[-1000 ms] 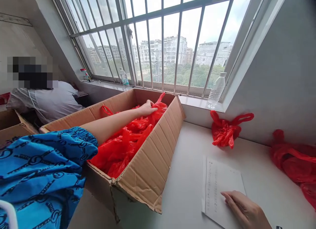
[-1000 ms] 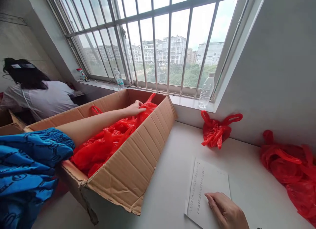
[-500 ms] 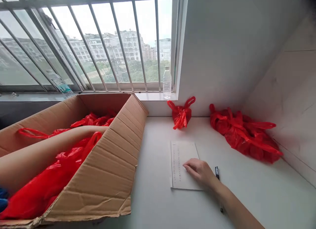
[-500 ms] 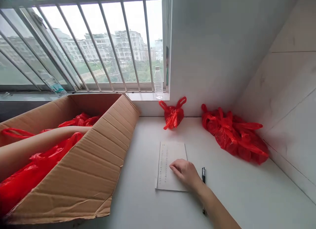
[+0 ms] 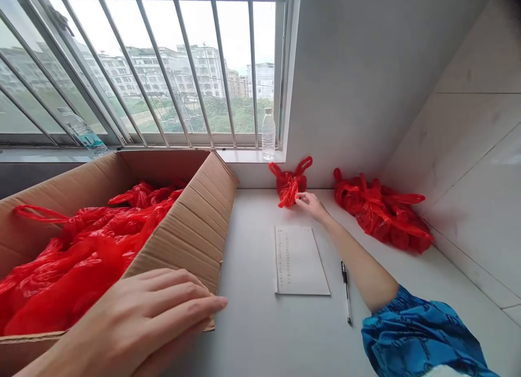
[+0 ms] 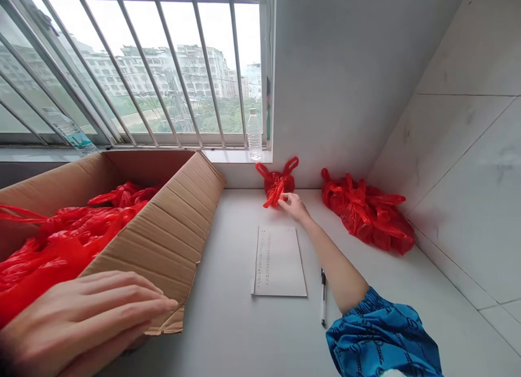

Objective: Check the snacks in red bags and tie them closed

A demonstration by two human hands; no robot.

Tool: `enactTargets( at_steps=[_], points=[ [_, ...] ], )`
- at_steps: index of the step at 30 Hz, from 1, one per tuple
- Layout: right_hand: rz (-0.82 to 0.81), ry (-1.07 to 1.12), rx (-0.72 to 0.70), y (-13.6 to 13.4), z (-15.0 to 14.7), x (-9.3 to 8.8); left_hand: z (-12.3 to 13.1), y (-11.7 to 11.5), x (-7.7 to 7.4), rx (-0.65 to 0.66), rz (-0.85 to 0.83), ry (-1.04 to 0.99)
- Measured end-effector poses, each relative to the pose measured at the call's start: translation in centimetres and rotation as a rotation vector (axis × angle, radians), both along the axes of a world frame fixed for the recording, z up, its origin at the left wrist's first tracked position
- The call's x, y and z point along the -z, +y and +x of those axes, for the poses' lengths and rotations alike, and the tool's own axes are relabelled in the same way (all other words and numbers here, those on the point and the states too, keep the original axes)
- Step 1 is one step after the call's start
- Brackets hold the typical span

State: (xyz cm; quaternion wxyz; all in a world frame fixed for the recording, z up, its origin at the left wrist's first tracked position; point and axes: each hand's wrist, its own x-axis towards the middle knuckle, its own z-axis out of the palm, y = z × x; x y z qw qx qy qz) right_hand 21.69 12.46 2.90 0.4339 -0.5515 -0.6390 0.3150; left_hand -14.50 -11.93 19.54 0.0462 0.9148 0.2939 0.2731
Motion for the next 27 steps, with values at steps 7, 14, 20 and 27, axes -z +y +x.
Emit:
enactTargets(
  at_steps=[7, 14, 20, 27],
  points=[
    [-0.107, 0.209, 0.028, 4.3, -1.3, 0.8, 4.4, -1.7, 9.5, 0.055, -0.174, -0.005],
    [0.045, 0.569, 0.193, 2.4, 2.7, -1.6, 4.9, -0.4, 14.2, 0.006, -0.284, -0.084],
    [0.079, 0.733, 0.072, -2.7, 3.2, -3.9, 8.0, 0.9, 14.5, 0.034, -0.415, -0.202],
    [-0.006, 0.5, -0.229, -9.7, 2.4, -3.6, 11.6, 3.6, 14.9, -0.073, -0.424, -0.335]
  ],
)
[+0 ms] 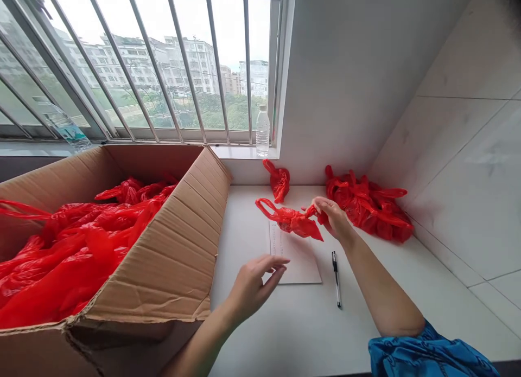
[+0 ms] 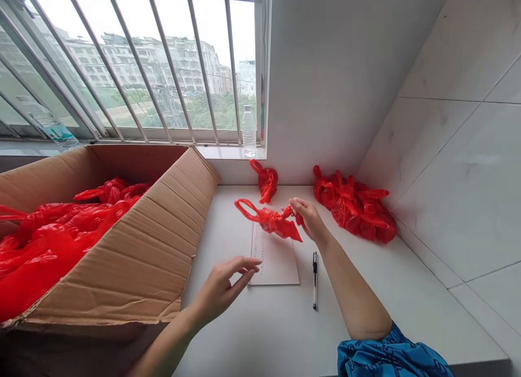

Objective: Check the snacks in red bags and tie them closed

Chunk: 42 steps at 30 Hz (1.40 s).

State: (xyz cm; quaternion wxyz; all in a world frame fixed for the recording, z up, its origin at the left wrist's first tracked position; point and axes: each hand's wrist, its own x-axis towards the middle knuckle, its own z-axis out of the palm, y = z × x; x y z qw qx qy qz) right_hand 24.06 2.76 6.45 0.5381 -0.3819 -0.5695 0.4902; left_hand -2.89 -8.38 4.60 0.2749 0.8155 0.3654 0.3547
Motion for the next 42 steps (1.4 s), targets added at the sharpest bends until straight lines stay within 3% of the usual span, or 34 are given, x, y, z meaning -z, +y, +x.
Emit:
enactTargets(
  at_steps=[4, 8, 14, 18, 20, 24, 31, 37, 42],
  points=[
    [-0.053, -0.466, -0.134, -3.1, 0.3, 2.5, 0.2, 1.2, 0.1, -0.135, 0.166, 0.029],
    [0.039, -0.594, 0.044, -4.9, 0.2, 4.2, 1.9, 2.9, 0.2, -0.27, 0.373, 0.148],
    [0.548, -0.821, 0.35, -5.6, -0.4, 5.2, 5.2, 6.2, 2.4, -0.29, 0.41, 0.437],
    [0.812, -0.84, 0.612, -6.6, -1.5, 5.1, 4.4, 7.2, 3.3, -0.351, 0.334, 0.444],
    [0.861, -0.847, 0.624, -7.0, -2.4, 5.0, 3.9, 7.2, 3.2, -0.376, 0.33, 0.393],
    [0.714, -0.918, 0.449, -7.0, -4.0, 5.6, 3.9, 6.9, 3.0, -0.355, 0.341, 0.292],
    [0.5, -0.945, 0.412, -5.9, -3.8, 6.8, 4.2, 6.8, 3.2, -0.327, 0.276, 0.184],
    [0.354, -0.874, 0.486, -5.5, -1.0, 5.5, 2.6, 8.2, 3.4, -0.483, 0.176, 0.011],
    [0.252, -0.89, 0.501, -5.1, 1.1, 5.6, 1.3, 9.5, 4.2, -0.598, 0.048, -0.162]
  ],
)
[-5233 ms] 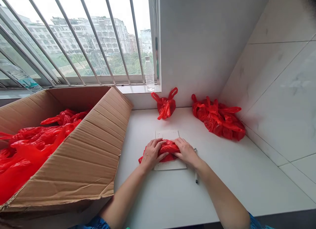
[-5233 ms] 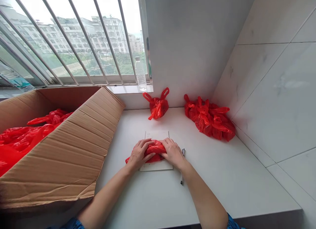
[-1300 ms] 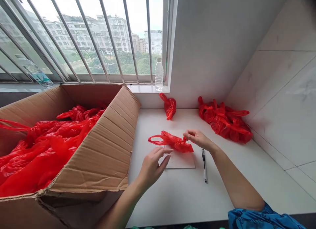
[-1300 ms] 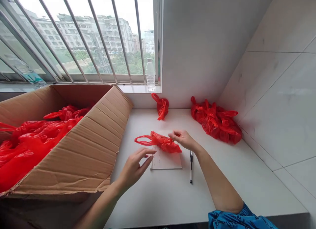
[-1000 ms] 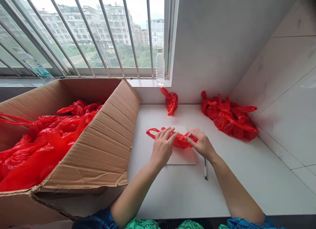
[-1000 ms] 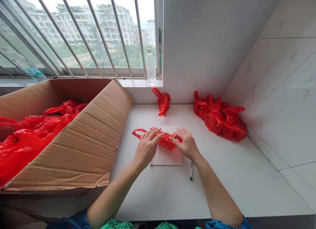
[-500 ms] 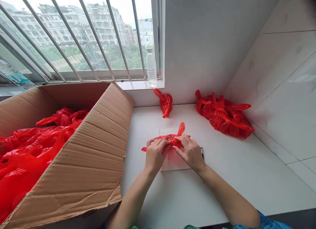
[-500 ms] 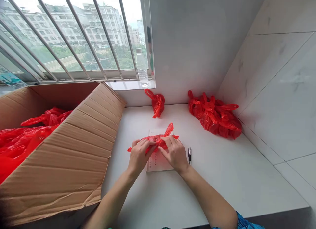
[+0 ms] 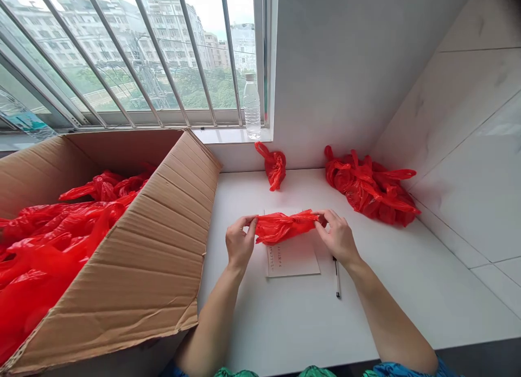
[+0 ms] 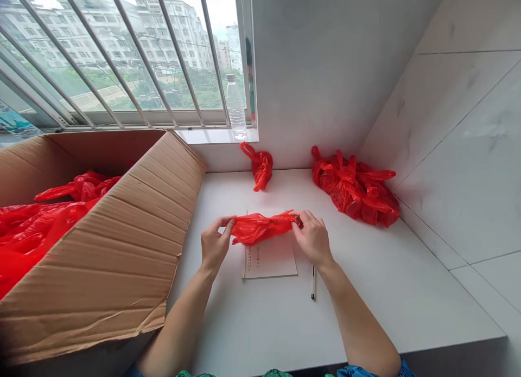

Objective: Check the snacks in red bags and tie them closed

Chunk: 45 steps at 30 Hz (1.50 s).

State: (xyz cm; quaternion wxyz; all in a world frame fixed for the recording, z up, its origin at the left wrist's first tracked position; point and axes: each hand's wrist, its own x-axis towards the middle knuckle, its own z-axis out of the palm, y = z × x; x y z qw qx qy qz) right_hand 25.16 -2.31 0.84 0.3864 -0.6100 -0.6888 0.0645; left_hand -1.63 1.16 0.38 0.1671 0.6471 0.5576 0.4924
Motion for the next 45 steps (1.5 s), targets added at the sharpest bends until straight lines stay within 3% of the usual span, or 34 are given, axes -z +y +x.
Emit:
enactTargets(
  at_steps=[2, 5, 8, 11, 17, 20, 24, 27, 32, 36, 38, 42, 45],
  points=[
    [-0.032, -0.034, -0.046, -0.1, -0.1, 0.0, -0.1, -0.1, -0.2, -0.027, 0.029, 0.006],
    [-0.002, -0.066, -0.125, -0.6, -1.2, -0.3, 0.7, -1.1, -1.1, -0.044, 0.209, 0.137],
    [0.061, -0.049, -0.163, -1.0, -2.7, -0.5, 2.0, -2.4, -2.1, 0.15, 0.341, 0.34],
    [0.091, -0.079, -0.183, -1.2, -3.8, -0.1, 3.0, -3.1, -2.2, 0.295, 0.345, 0.498],
    [0.056, -0.117, -0.281, -1.1, -4.2, 0.3, 2.7, -2.6, -1.2, 0.291, 0.243, 0.581],
    [0.085, -0.044, -0.19, -0.8, -2.8, -0.3, 1.6, -1.9, -1.1, 0.196, 0.19, 0.45],
    [0.163, 0.107, 0.07, -0.4, -0.2, -0.9, -0.1, -0.7, -1.3, -0.08, 0.151, 0.054],
    [0.098, 0.263, 0.062, -0.5, 0.3, -1.1, -0.3, -0.6, -1.5, -0.14, 0.145, -0.081],
    [0.035, 0.304, -0.068, -1.3, -1.2, -1.6, 1.3, -2.3, -2.5, 0.156, 0.112, -0.04],
    [0.297, 0.176, 0.026, -2.6, -2.0, -2.9, 1.8, -3.2, -3.1, 0.277, 0.047, 0.324],
    [0.345, 0.175, -0.052, -3.5, -2.5, -3.9, 1.6, -3.3, -3.0, 0.269, 0.059, 0.491],
    [0.126, 0.169, -0.401, -4.7, -3.9, -5.6, 1.2, -3.3, -2.4, 0.279, 0.045, 0.666],
    [-0.194, 0.115, -0.518, -4.8, -4.1, -5.6, 1.2, -3.5, -2.9, 0.301, 0.038, 0.576]
  ],
)
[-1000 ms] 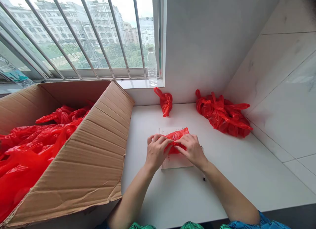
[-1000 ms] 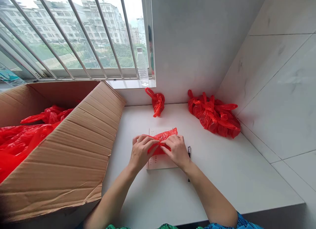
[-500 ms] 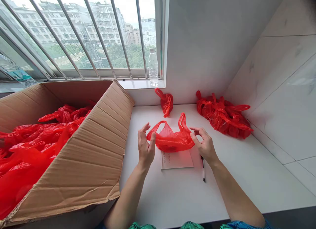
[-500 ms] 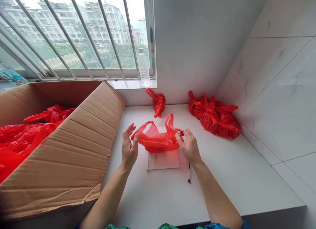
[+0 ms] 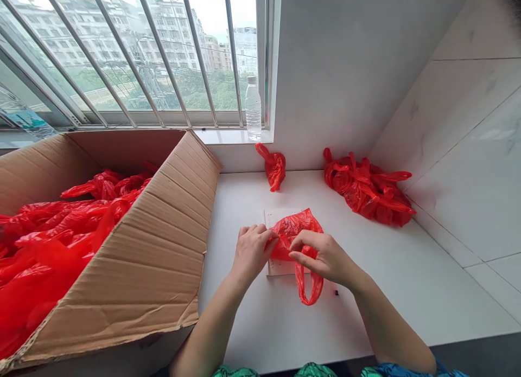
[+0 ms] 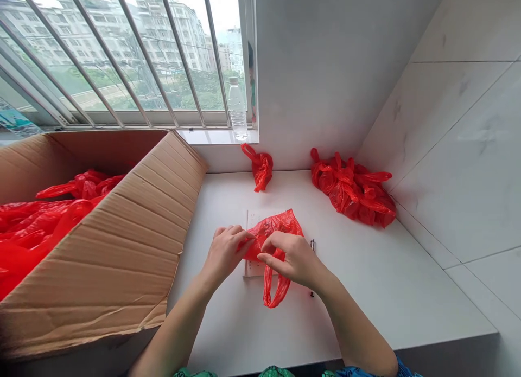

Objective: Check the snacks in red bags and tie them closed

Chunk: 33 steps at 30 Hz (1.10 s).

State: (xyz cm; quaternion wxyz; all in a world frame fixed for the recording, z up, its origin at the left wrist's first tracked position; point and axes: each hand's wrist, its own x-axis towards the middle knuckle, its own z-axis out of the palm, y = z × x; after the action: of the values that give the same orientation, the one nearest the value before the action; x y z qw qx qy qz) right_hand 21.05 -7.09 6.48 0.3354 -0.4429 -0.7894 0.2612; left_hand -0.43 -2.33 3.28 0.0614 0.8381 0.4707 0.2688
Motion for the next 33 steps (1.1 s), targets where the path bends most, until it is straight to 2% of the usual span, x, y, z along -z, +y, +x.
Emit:
enactTargets(
  at_steps=[2, 4, 8, 10, 12, 15, 17, 19, 22, 25, 29, 31, 33],
  points=[
    [-0.151, -0.145, 0.017, 0.2, 0.3, 0.7, 0.1, -0.3, -0.7, -0.023, 0.004, -0.185],
    [-0.185, -0.314, 0.109, 0.6, 0.8, 1.6, 0.2, -0.5, -1.4, -0.028, -0.006, -0.416],
    [-0.082, -0.496, 0.297, 1.1, 1.1, 2.9, 0.4, -1.1, -1.7, 0.113, -0.201, -0.808],
    [-0.012, -0.525, 0.37, 1.2, 1.0, 3.0, 0.4, -1.3, -1.5, 0.168, -0.29, -0.922],
    [0.088, -0.563, 0.426, 1.0, 0.8, 2.8, 0.4, -1.4, -1.1, 0.207, -0.333, -0.951],
    [0.27, -0.595, 0.482, 0.4, 0.0, 2.0, 0.5, -1.6, -0.9, 0.271, -0.359, -0.888],
    [0.35, -0.551, 0.473, 0.1, -0.8, 1.7, 0.6, -1.7, -1.0, 0.332, -0.343, -0.849],
    [0.344, -0.471, 0.369, 0.1, -1.7, 1.7, 0.6, -1.9, -1.2, 0.403, -0.317, -0.84],
    [0.225, -0.447, 0.209, 0.8, -2.4, 2.4, 0.6, -2.0, -1.6, 0.457, -0.285, -0.84],
    [0.201, -0.571, 0.27, 1.6, -2.0, 3.2, 0.4, -1.9, -1.7, 0.397, -0.212, -0.746],
    [0.24, -0.744, 0.393, 1.8, -0.9, 3.6, 0.6, -1.5, -1.4, 0.248, -0.055, -0.375],
    [0.209, -0.749, 0.351, 1.8, -0.5, 3.5, 1.0, -1.3, -1.0, 0.169, -0.007, -0.187],
    [0.182, -0.695, 0.252, 1.9, -0.5, 3.3, 1.5, -1.3, -0.5, 0.087, 0.04, -0.065]
  ],
)
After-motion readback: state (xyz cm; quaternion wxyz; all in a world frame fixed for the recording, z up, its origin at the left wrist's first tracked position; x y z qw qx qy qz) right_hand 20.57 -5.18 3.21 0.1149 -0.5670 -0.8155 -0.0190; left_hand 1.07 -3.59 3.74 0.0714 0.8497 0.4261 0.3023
